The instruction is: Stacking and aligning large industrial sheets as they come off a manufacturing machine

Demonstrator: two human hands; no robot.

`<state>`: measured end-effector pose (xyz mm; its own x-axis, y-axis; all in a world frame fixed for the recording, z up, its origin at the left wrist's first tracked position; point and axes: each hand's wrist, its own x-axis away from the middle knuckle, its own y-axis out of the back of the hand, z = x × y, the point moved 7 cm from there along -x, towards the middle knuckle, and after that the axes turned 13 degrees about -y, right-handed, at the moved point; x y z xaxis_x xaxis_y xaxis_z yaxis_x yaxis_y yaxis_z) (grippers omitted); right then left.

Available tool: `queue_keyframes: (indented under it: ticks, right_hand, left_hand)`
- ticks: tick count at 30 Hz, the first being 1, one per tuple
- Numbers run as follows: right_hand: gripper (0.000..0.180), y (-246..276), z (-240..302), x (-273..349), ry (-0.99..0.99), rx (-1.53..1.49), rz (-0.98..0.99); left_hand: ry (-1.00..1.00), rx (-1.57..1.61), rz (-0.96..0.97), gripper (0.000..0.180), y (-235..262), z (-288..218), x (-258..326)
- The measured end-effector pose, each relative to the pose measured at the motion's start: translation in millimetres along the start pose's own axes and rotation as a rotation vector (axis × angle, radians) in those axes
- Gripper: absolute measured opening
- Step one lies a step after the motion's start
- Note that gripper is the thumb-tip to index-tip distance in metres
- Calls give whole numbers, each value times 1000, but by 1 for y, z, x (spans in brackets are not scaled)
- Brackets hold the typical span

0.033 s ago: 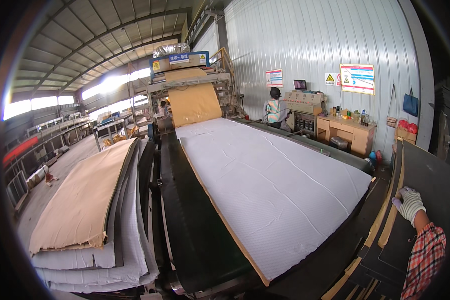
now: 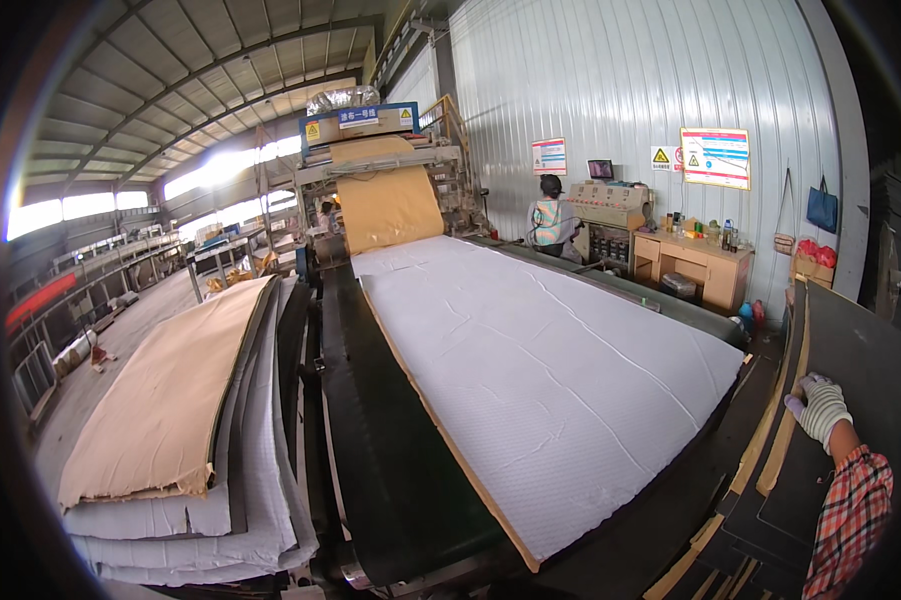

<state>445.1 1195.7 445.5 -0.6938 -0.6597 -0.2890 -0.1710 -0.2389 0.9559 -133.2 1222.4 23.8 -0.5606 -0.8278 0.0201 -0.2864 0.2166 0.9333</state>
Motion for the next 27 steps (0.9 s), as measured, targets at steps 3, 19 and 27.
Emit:
queue_keyframes:
  ticks: [3, 19, 27]
  right_hand:
    - [52, -2, -1, -2, 4, 17, -4]
    - [51, -1, -1, -3, 0, 5, 9]
    - [55, 4, 2, 4, -20, -29, 1]
  left_hand:
    - [0, -7, 6, 42, -3, 2, -1]
    - [13, -24, 10, 42, -2, 2, -1]
    - [-12, -18, -39, 39, -2, 2, 0]
